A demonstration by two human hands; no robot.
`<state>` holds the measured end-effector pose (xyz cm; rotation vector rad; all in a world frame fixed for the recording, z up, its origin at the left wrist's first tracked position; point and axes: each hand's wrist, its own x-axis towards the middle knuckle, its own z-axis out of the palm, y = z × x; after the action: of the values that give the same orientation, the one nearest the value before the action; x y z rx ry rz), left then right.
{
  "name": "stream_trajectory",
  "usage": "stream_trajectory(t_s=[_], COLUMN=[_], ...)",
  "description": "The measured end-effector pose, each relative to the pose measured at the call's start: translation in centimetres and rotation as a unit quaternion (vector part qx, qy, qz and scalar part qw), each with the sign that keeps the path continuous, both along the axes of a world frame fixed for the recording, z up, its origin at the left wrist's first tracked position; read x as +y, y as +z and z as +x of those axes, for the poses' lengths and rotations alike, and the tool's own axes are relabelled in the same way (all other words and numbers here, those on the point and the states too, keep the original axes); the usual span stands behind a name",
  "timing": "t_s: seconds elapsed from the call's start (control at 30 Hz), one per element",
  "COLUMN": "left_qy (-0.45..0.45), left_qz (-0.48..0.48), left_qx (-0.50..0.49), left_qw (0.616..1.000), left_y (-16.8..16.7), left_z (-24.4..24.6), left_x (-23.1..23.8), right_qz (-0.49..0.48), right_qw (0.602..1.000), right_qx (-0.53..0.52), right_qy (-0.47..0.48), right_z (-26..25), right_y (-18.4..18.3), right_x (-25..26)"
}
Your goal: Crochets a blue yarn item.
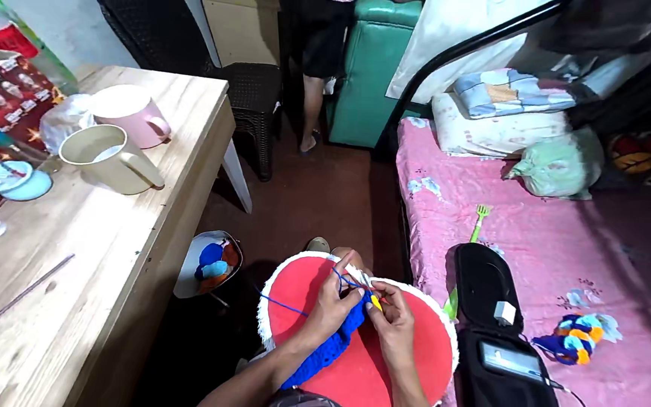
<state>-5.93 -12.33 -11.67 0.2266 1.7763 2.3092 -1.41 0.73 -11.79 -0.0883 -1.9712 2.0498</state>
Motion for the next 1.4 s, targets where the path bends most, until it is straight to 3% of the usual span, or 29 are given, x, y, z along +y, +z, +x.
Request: stream_trajectory(t_s=[1.4], left_qy=[-0.002], left_qz=[0.015], left_qx=[-0.003], left_qw=[1.000], left_y=[0.02], left_z=[0.17], left_x=[0.13], right_qz=[-0.021], right_qw=[1.000], right_qx=[0.004], right_qy=[-0.016], right_z=[0.26], right_y=[0.09], right_x=[0.24])
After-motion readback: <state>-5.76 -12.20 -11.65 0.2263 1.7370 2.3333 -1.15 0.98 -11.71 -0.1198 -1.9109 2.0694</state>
